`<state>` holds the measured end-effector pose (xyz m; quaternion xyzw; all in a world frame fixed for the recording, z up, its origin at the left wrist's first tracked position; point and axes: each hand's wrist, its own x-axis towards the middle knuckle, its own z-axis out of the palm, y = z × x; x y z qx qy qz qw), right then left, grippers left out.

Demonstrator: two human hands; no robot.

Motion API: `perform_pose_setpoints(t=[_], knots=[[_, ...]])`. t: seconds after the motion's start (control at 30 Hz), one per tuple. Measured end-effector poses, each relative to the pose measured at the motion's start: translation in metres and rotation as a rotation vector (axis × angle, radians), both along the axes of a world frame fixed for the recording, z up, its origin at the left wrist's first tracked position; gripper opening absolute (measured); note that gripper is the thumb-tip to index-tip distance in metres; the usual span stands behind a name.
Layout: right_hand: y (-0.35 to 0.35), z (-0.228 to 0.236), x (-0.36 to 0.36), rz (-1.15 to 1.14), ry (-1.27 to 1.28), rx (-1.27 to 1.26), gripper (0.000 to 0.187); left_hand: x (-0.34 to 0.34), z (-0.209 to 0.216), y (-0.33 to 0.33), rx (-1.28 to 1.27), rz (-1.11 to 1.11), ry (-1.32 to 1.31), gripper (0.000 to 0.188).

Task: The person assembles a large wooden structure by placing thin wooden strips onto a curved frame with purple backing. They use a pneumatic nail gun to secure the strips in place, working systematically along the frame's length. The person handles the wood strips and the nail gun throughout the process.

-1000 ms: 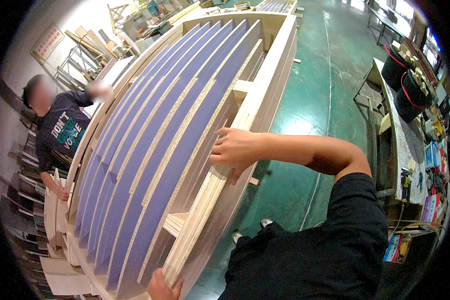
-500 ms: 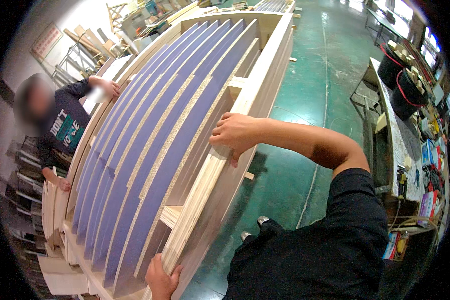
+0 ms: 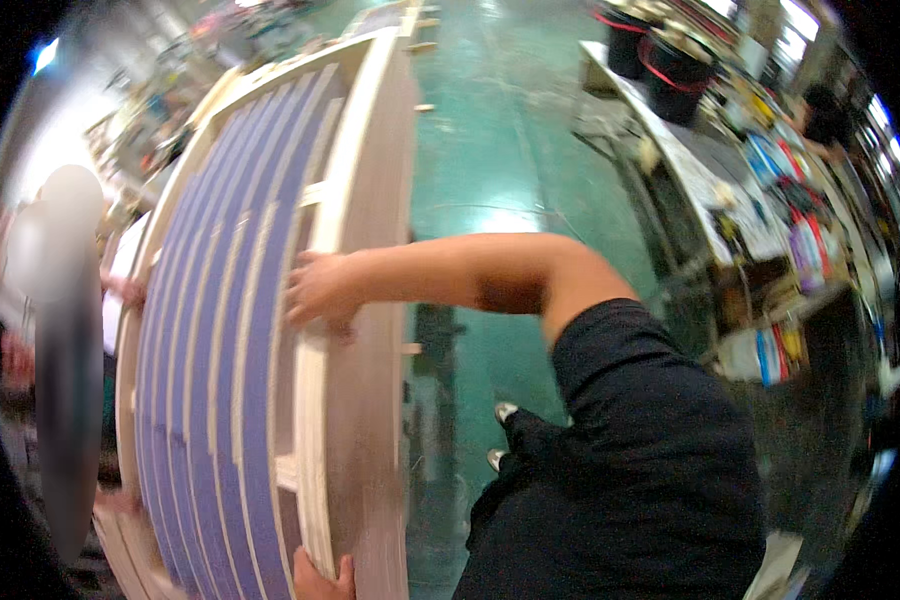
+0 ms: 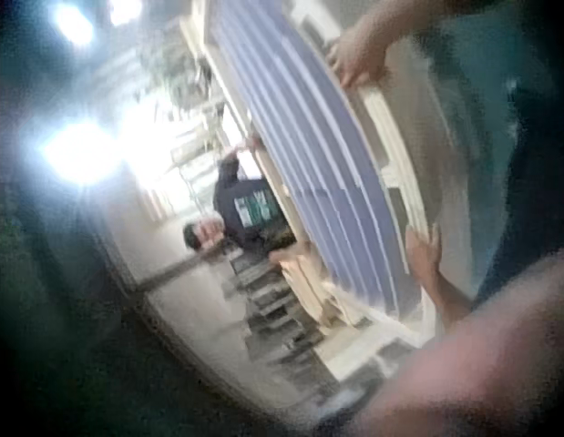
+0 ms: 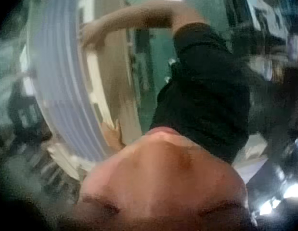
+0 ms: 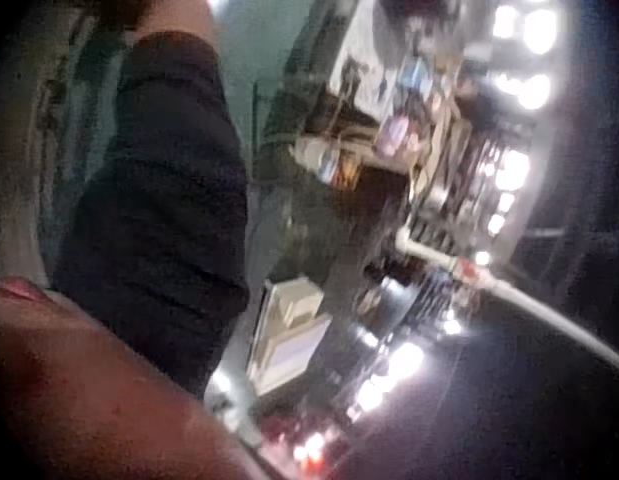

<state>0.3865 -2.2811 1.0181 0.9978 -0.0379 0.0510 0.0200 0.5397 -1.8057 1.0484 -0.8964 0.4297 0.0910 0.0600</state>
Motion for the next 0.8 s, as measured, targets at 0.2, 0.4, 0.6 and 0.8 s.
perform_pose_setpoints(t=[0.2,0.4,0.6,0.8], knots=[[0.06,-0.091,-0.124,-0.202,-0.796,0.27,0.058,-0.014,0.026,-0.018,0.149,-0.147,-0.077,0.072],[0.07,-0.346,-0.45,-1.476,-0.584,0.791,0.052,-0.039,0.006,-0.067,0.216,-0.119,-0.145,0.075],[0.029,-0.389,-0.824,-2.343,-0.51,0.033,0.051,-0.009,-0.032,-0.037,0.173,0.018,-0.128,0.081],[0.002,-0.482,-0.992,-2.133,-0.523,0.304,0.062,0.032,-0.002,-0.011,0.092,0.33,0.345,0.074]])
